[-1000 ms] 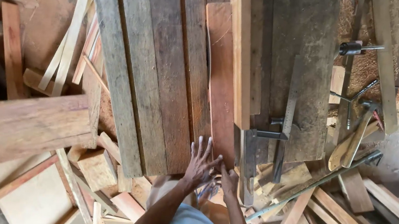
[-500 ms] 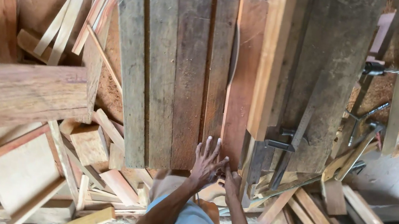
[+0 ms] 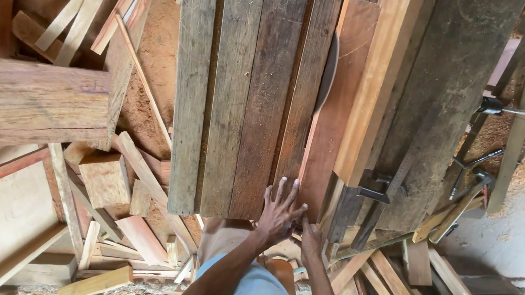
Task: Measuring and cutting a wood plank using a table saw, ruler, and hammer in a workshop.
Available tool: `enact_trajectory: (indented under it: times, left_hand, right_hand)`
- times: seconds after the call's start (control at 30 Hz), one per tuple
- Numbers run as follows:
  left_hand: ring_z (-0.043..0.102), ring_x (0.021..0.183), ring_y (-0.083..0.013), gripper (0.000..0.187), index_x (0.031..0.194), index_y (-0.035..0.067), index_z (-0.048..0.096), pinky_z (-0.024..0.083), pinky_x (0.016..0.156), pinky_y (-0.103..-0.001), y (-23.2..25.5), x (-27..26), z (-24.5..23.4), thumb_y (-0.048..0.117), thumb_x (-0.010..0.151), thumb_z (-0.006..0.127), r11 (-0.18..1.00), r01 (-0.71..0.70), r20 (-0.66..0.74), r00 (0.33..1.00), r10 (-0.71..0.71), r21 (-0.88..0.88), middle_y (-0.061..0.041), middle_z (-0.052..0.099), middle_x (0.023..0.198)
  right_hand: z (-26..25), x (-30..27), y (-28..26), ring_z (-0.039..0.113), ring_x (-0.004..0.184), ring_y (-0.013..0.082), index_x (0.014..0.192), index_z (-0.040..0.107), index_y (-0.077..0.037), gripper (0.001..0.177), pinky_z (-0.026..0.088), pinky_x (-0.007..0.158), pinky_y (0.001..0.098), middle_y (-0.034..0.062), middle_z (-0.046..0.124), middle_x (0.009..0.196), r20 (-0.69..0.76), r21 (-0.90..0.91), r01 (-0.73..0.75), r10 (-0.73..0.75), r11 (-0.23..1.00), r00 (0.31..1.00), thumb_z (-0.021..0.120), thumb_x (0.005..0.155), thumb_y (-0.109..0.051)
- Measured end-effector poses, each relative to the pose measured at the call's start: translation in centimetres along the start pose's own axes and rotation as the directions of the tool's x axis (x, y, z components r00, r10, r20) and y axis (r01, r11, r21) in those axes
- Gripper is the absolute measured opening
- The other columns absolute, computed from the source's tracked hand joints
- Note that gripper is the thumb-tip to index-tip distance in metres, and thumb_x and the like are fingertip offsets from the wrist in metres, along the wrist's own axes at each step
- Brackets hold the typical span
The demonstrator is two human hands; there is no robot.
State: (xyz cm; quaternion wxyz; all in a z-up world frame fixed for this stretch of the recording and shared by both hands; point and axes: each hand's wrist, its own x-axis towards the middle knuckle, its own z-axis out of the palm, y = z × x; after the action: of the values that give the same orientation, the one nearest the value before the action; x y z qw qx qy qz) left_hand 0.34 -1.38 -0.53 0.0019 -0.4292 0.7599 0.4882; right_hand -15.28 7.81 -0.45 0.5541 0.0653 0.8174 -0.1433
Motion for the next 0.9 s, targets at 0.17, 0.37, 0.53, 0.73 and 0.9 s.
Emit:
enact_trajectory:
  times: [0.17, 0.37, 0.53, 0.73, 0.9]
  left_hand:
    - [0.001, 0.156, -0.0488, 0.068, 0.139, 0.031, 0.067, 0.011, 0.115, -0.075, -0.3, 0.1, -0.5, 0.032, 0.073, 0.081, 1.0, -0.006, -0.015, 1.0, 0.005, -0.005, -0.022, 0.01, 0.171]
    - [0.001, 0.157, -0.0468, 0.069, 0.138, 0.029, 0.067, 0.01, 0.116, -0.075, -0.6, 0.8, -1.1, 0.033, 0.071, 0.082, 1.0, -0.006, -0.005, 1.0, 0.006, -0.03, -0.022, 0.01, 0.171]
    - [0.002, 0.158, -0.0444, 0.065, 0.138, 0.03, 0.068, 0.01, 0.116, -0.075, -0.6, 0.7, -0.9, 0.031, 0.074, 0.08, 1.0, -0.016, -0.019, 1.0, 0.015, -0.021, -0.02, 0.009, 0.172]
    - [0.002, 0.157, -0.0431, 0.054, 0.133, 0.034, 0.069, 0.007, 0.117, -0.077, -1.4, 1.3, -0.8, 0.028, 0.08, 0.076, 1.0, -0.015, 0.023, 1.0, 0.015, -0.019, -0.018, 0.011, 0.171]
    - [0.006, 0.158, -0.0398, 0.059, 0.139, 0.035, 0.064, 0.008, 0.118, -0.075, -0.9, 1.2, -4.0, 0.027, 0.081, 0.072, 0.997, -0.053, 0.095, 0.994, 0.048, 0.048, -0.02, 0.018, 0.17]
  right_hand:
    - [-0.1, 0.6, 0.4, 0.065, 0.082, 0.0163, 0.088, 0.064, -0.009, 0.048, 0.057, 0.069, 0.0367, 0.0035, 0.067, 0.087, 0.028, 0.047, 0.007, -0.008, 0.999, 1.0, 0.067, 0.088, -0.057]
    - [0.0, 1.2, 0.3, 0.065, 0.082, 0.016, 0.087, 0.064, -0.009, 0.05, 0.056, 0.069, 0.0357, 0.0038, 0.068, 0.087, 0.026, 0.046, 0.015, -0.016, 0.999, 1.0, 0.068, 0.089, -0.058]
    - [0.7, 1.1, 1.3, 0.07, 0.083, 0.0271, 0.095, 0.061, 0.004, 0.061, 0.061, 0.073, 0.0426, 0.0167, 0.07, 0.092, -0.128, -0.061, 0.047, -0.055, 0.997, 0.99, 0.068, 0.094, -0.056]
    - [4.3, -4.5, -2.4, 0.053, 0.128, 0.0478, 0.158, 0.027, -0.001, 0.094, 0.043, 0.105, 0.0579, 0.0338, 0.049, 0.145, -0.221, -0.736, 0.282, -0.612, 0.615, 0.759, 0.075, 0.089, -0.044]
    - [4.5, -4.2, -4.1, 0.053, 0.128, 0.0498, 0.157, 0.02, 0.003, 0.114, 0.043, 0.104, 0.0547, 0.0367, 0.048, 0.145, -0.128, -0.775, 0.343, -0.663, 0.531, 0.737, 0.083, 0.078, -0.049]
